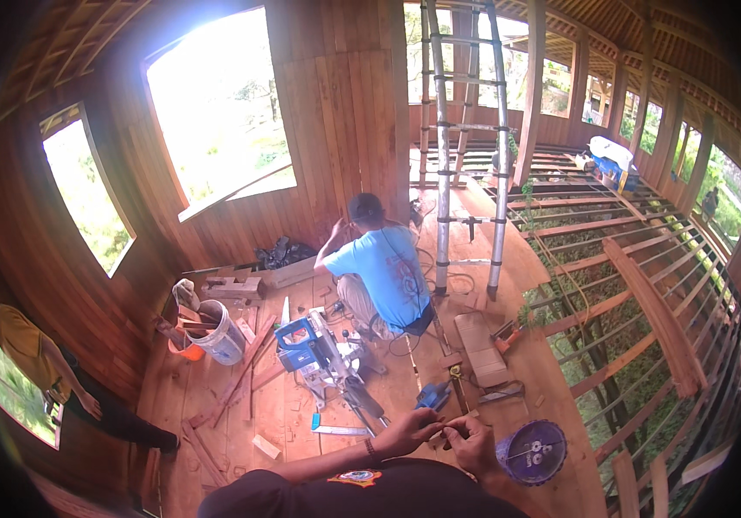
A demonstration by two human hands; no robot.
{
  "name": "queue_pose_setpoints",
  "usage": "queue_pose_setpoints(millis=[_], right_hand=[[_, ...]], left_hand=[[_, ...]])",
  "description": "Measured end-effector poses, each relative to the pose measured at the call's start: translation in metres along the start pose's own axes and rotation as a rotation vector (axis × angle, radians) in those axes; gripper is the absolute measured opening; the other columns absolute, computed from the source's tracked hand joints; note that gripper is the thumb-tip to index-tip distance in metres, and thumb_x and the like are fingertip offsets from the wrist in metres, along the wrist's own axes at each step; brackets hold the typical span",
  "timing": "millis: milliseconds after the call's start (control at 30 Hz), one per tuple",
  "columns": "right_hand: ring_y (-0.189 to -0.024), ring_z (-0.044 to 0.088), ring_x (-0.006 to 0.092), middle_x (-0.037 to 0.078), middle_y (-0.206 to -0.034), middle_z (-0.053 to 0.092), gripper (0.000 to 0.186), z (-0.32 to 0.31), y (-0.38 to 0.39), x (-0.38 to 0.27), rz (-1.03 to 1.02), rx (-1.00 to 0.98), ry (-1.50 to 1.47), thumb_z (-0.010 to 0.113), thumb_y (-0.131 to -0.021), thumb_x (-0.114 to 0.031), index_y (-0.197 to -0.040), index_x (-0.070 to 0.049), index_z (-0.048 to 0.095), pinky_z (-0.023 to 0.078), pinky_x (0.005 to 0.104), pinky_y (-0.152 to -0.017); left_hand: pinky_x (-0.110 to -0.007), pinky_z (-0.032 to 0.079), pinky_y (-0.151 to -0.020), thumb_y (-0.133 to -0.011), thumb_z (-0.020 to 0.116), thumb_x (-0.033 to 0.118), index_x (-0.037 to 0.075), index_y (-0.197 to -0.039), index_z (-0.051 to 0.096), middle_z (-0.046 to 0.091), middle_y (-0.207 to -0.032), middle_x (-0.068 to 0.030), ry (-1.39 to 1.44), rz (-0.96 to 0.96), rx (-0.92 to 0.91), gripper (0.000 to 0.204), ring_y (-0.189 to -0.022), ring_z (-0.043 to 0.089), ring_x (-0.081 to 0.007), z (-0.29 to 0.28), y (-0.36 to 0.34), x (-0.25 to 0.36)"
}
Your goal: The person fits wooden planks into a curved wall frame, uses a hammer to tap them into place, and secures them with a nail gun. The person also uses a chisel to trim a small piece of wood and a tape measure to check dimensions.
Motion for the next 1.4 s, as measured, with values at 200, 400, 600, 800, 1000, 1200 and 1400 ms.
queue_pose_setpoints(millis=[200,400,600,800,1000,1200,1400], right_hand=[[-0.066,0.064,0.0093,0.005,-0.078,0.07,0.014,-0.008,0.0,-0.012,-0.076,-0.008,0.007,0.068,-0.099,-0.011,-0.092,0.001,0.071,0.052,0.0271,-0.058],[-0.069,0.063,0.0086,0.004,-0.08,0.069,0.011,-0.01,-0.007,-0.023,-0.082,-0.067,0.061,0.064,-0.101,-0.011,-0.101,-0.001,0.069,0.051,0.0263,-0.061],[-0.075,0.066,0.0115,0.009,-0.09,0.072,0.015,-0.006,-0.001,-0.034,-0.04,0.06,-0.121,0.059,-0.104,-0.008,-0.112,0.003,0.065,0.055,0.0271,-0.069],[-0.082,0.072,0.0163,0.013,-0.092,0.073,0.015,-0.006,0.001,-0.028,0.022,0.219,-0.205,0.058,-0.104,-0.008,-0.112,0.004,0.063,0.06,0.0311,-0.076],[-0.08,0.072,0.0164,0.012,-0.092,0.074,0.017,-0.004,0.003,-0.029,0.007,0.237,-0.213,0.059,-0.104,-0.009,-0.11,0.005,0.066,0.06,0.0306,-0.075],[-0.083,0.071,0.0153,0.011,-0.095,0.075,0.02,-0.006,0.004,-0.042,-0.059,0.168,-0.125,0.058,-0.103,-0.007,-0.114,0.005,0.069,0.059,0.0302,-0.077],[-0.09,0.072,0.0162,0.012,-0.102,0.076,0.022,-0.004,0.009,-0.034,-0.039,0.138,-0.146,0.056,-0.103,-0.005,-0.119,0.005,0.068,0.058,0.0306,-0.081]], left_hand=[[-0.027,0.045,-0.081,-0.107,0.059,0.027,0.004,-0.115,0.062,0.055,-0.096,0.0019,0.501,-0.056,-0.196,0.025,-0.087,0.05,-0.0083,0.015,0.001,-0.009],[-0.025,0.045,-0.072,-0.104,0.063,0.024,0.007,-0.103,0.064,0.061,-0.093,0.0016,1.037,-0.081,-0.233,0.017,-0.08,0.054,-0.0079,0.011,0.002,0.008],[-0.025,0.046,-0.074,-0.103,0.066,0.021,0.003,-0.105,0.068,0.065,-0.089,0.0021,0.901,-0.091,0.085,0.019,-0.078,0.055,-0.0076,0.0,-0.005,0.021],[-0.027,0.049,-0.081,-0.103,0.063,0.014,-0.001,-0.114,0.068,0.07,-0.099,-0.0054,0.898,-0.112,0.076,0.02,-0.086,0.06,-0.0105,0.003,-0.001,0.033],[-0.029,0.053,-0.077,-0.099,0.068,0.008,0.0,-0.109,0.066,0.074,-0.102,-0.0096,0.846,0.009,0.108,0.013,-0.088,0.066,-0.0133,0.001,-0.003,0.042],[-0.027,0.053,-0.073,-0.097,0.071,0.008,0.002,-0.105,0.062,0.074,-0.097,-0.0083,0.721,0.007,0.152,0.013,-0.087,0.068,-0.0135,-0.002,-0.002,0.037],[-0.029,0.056,-0.074,-0.095,0.072,0.005,-0.001,-0.11,0.059,0.072,-0.103,-0.0134,0.729,0.01,0.189,0.021,-0.088,0.07,-0.0176,0.001,-0.002,0.036]])
Point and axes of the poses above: each hand's wrist, its own y-axis away from the middle knuckle, its own z-axis out of the palm, x = y × z, the point moved 5 cm from there along -y, towards the middle knuckle
